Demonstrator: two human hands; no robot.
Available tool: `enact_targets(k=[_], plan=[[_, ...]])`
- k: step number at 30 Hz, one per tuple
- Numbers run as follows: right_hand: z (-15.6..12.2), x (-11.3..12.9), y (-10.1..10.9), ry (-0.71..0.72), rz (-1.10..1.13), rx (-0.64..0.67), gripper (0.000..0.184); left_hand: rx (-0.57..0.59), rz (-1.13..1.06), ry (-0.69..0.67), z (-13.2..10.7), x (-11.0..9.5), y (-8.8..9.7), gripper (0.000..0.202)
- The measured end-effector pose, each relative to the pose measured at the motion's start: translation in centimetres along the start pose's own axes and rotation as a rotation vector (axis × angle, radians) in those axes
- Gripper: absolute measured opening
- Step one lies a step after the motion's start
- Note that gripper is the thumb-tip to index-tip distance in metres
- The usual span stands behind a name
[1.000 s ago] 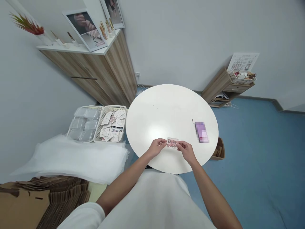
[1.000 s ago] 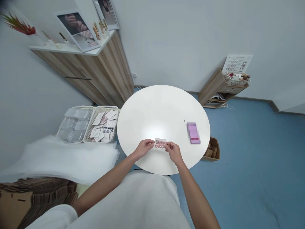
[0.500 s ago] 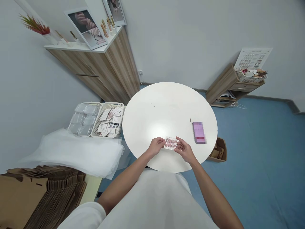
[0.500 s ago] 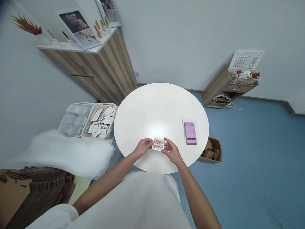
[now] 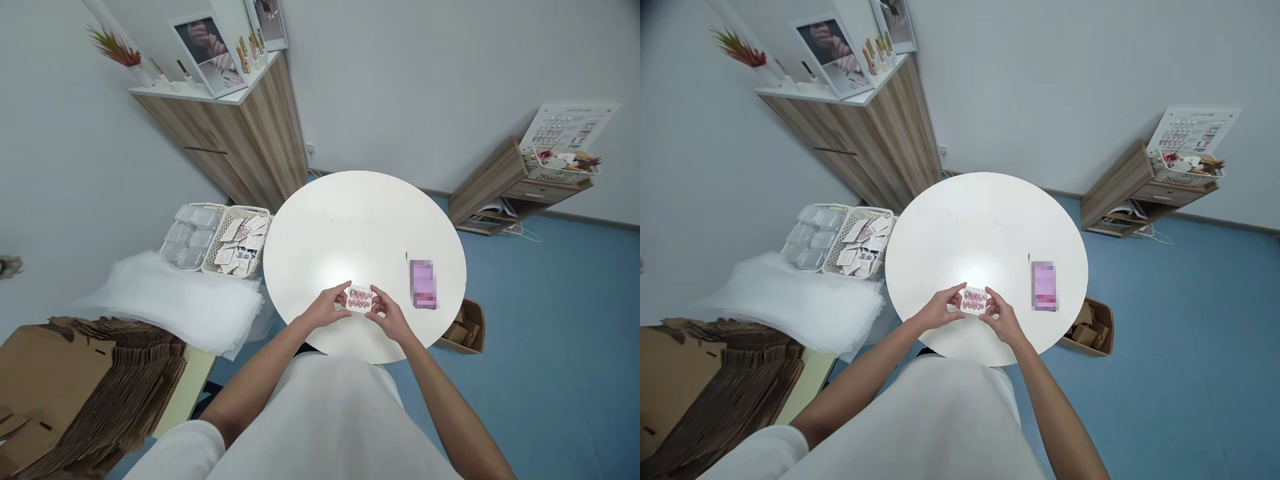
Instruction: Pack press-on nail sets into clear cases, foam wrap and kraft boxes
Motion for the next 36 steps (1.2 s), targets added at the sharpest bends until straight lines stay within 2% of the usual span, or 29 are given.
enact_targets(k=[5,9,13,20,23,28,32,36], plan=[[0.8,-0.1,-1.7,0.015,-0.071,0.053,0.068,-0.079,0.071,-0.013,-0.7,1.2,1.5,0.065],[2.5,-0.1,-5.0,0.023,-0.129,0.130,0.068,-0.153,0.103,0.012,-2.0,2.6,4.5,0.065],[5.7,0.2,-9.2,0.021,-0.190,0.159,0.064,-0.250,0.152,0.062,-3.3,4.5,9.3,0.067],[12.7,1.1,-16.9,0.027,-0.354,0.172,0.062,-0.362,0.333,0.122,-3.6,8.4,18.6,0.050],[14.8,1.1,-19.5,0.013,-0.407,0.190,0.062,-0.370,0.423,0.176,-3.4,10.0,21.2,0.049],[16.9,-0.2,-22.1,-0.054,-0.464,0.187,0.062,-0.339,0.410,0.282,-2.9,12.1,22.9,0.047],[17.9,-1.7,-23.0,-0.112,-0.519,0.151,0.065,-0.317,0.390,0.349,-2.4,13.8,23.0,0.045],[18.4,-2.5,-23.5,-0.144,-0.588,0.126,0.066,-0.312,0.368,0.407,-2.3,15.2,23.2,0.055]])
Point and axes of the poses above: each hand's wrist, its own z-axis towards the middle knuckle, its own y-axis out of the back of the hand, x = y × z, the point moved 10 cm from there along z, towards the middle knuckle, and after that the axes turned 5 degrees about -z, right-handed, at the moved point
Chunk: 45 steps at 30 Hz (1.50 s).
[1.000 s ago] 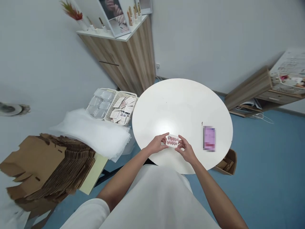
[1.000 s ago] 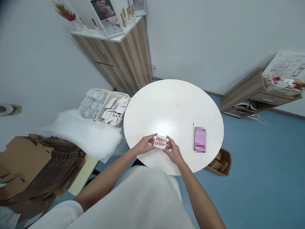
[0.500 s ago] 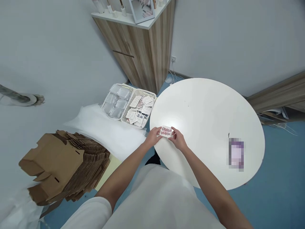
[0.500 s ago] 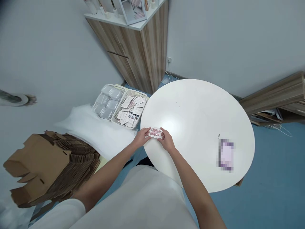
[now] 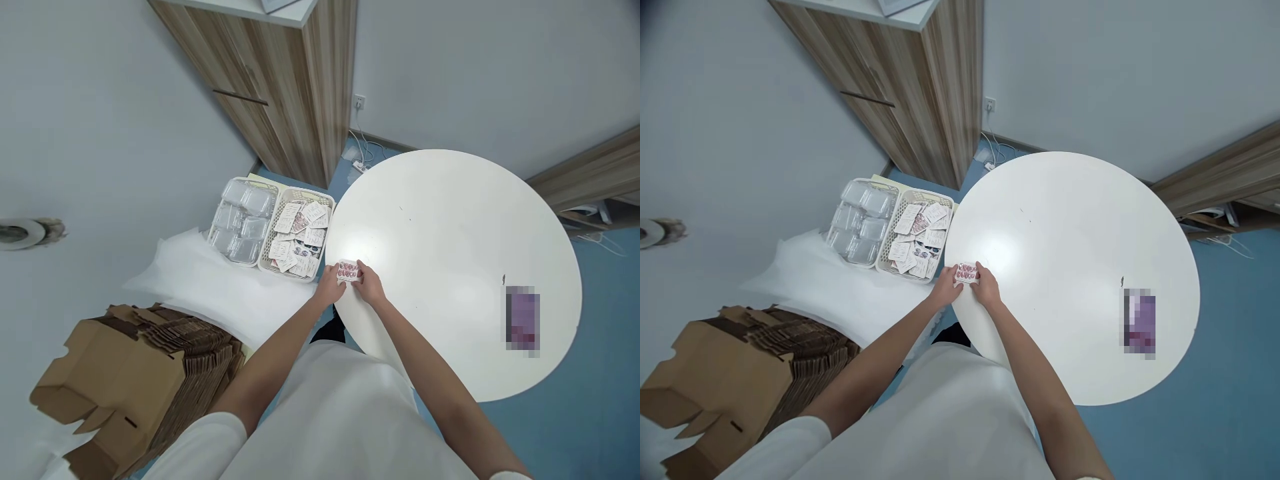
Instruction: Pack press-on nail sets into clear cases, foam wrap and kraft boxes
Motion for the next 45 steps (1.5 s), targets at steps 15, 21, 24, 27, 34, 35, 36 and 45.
enact_targets(k=[15,21,24,27,34,35,36,45], plan=[[-3.0,-1.0,-0.4,-0.160,0.556,-0.127,0.064,-0.111,-0.354,0.049,-1.6,1.7,0.2,0.058],[-3.2,-0.7,-1.4,-0.195,0.746,-0.113,0.062,-0.118,-0.446,0.030,-1.6,2.0,0.0,0.062],[-2.6,-0.3,-1.3,-0.196,0.742,-0.119,0.063,-0.117,-0.450,0.042,-1.1,2.0,0.0,0.064],[-1.7,0.1,-0.9,-0.177,0.720,-0.133,0.063,-0.100,-0.430,0.046,-0.3,1.8,0.0,0.065],[-1.0,0.3,-0.4,-0.187,0.662,-0.135,0.062,-0.086,-0.409,0.032,0.3,1.4,0.3,0.064],[-1.1,0.3,-0.4,-0.191,0.664,-0.136,0.062,-0.087,-0.412,0.031,0.3,1.4,0.3,0.064],[-1.1,0.3,-0.4,-0.194,0.666,-0.137,0.062,-0.087,-0.413,0.029,0.3,1.3,0.4,0.064],[-1.2,0.2,0.1,-0.187,0.713,-0.171,0.059,-0.104,-0.398,-0.007,0.1,1.1,0.6,0.059]])
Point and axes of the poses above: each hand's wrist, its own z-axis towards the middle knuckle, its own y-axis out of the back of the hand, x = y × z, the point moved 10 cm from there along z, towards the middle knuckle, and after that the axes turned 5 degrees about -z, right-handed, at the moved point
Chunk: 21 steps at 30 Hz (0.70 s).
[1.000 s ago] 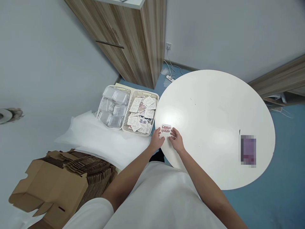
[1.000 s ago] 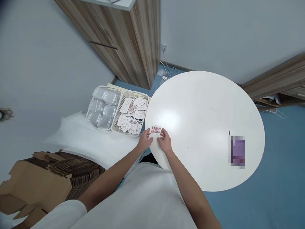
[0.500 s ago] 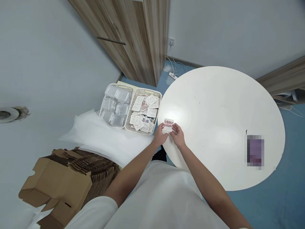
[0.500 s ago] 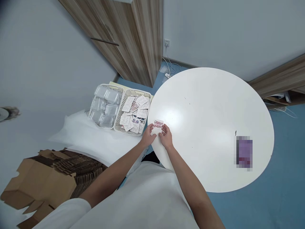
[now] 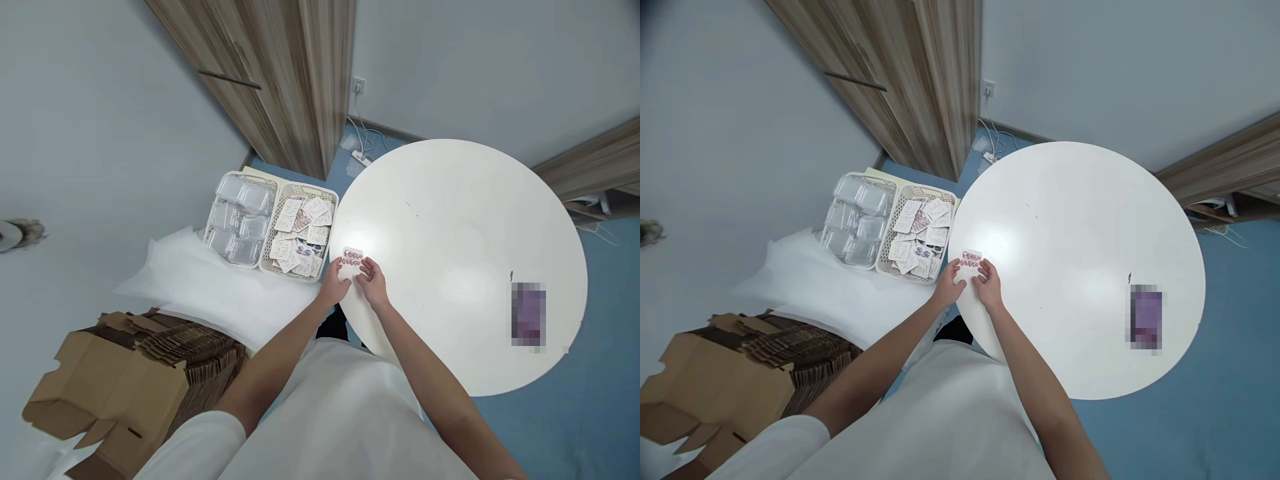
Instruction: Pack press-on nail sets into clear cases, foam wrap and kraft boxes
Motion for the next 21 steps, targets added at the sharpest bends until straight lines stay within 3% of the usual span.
enact_targets(k=[7,13,21], plan=[[-1.7,-0.9,3.1,0.014,-0.047,-0.045,0.047,-0.094,-0.017,-0.065,-1.9,-0.7,0.9,0.044],[-3.7,-2.6,6.1,0.016,-0.105,-0.044,0.040,-0.188,0.019,0.012,-6.6,0.3,1.9,0.037],[-6.1,-2.1,3.9,0.118,-0.155,0.146,0.029,-0.187,0.202,-0.117,-15.1,-0.8,2.6,0.024]])
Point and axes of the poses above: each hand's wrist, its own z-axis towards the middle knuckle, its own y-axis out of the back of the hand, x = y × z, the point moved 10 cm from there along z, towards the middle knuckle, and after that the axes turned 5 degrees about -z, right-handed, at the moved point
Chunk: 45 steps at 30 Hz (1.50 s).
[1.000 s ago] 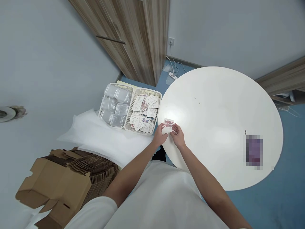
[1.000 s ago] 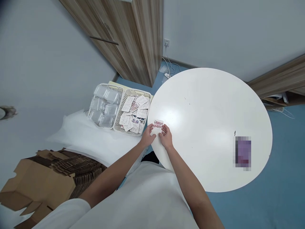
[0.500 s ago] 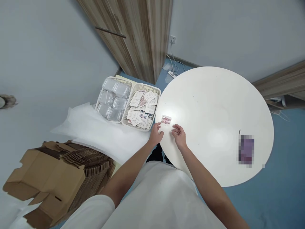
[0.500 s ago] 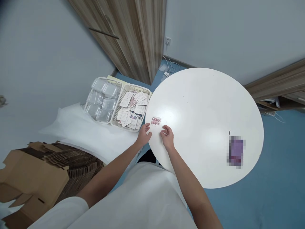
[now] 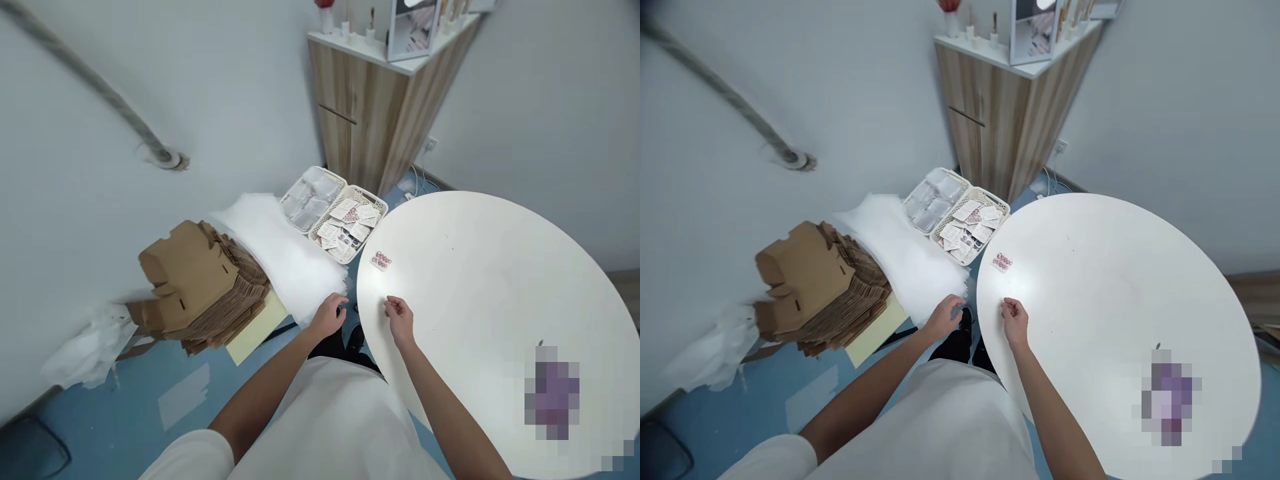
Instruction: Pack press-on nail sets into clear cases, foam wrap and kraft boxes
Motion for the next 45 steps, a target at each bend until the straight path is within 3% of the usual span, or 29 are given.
enact_targets(k=[5,8,13,17,20,25,31,36,41,45], plan=[[-1.9,1.2,-1.8,0.056,-0.104,0.079,0.030,-0.111,0.007,0.046,-2.9,0.5,3.4,0.022],[-1.9,2.8,-4.0,0.108,-0.151,0.110,0.031,-0.159,0.023,0.056,-3.8,0.9,6.0,0.024],[-0.2,7.9,-11.3,0.239,-0.184,0.206,0.035,-0.231,0.022,0.050,-4.4,2.6,11.7,0.024],[0.5,11.4,-16.7,0.322,-0.248,0.257,0.037,-0.265,0.009,0.047,-3.3,4.1,15.7,0.023],[0.5,12.5,-18.7,0.316,-0.268,0.269,0.034,-0.270,-0.037,0.049,-1.3,4.8,17.6,0.023],[2.0,13.6,-19.1,0.269,-0.228,0.242,0.033,-0.247,-0.140,0.078,3.4,4.9,19.0,0.025],[7.6,14.9,-20.4,0.251,-0.221,0.225,0.043,-0.265,-0.109,0.101,9.3,4.4,20.9,0.029],[12.5,15.6,-22.2,0.274,-0.308,0.245,0.048,-0.218,0.051,0.097,14.6,4.3,21.7,0.033],[16.2,16.7,-23.7,0.346,-0.407,0.249,0.052,-0.211,0.182,0.113,19.5,5.3,22.4,0.038],[18.1,17.0,-25.1,0.381,-0.471,0.250,0.058,-0.200,0.270,0.184,22.0,6.8,22.0,0.045]])
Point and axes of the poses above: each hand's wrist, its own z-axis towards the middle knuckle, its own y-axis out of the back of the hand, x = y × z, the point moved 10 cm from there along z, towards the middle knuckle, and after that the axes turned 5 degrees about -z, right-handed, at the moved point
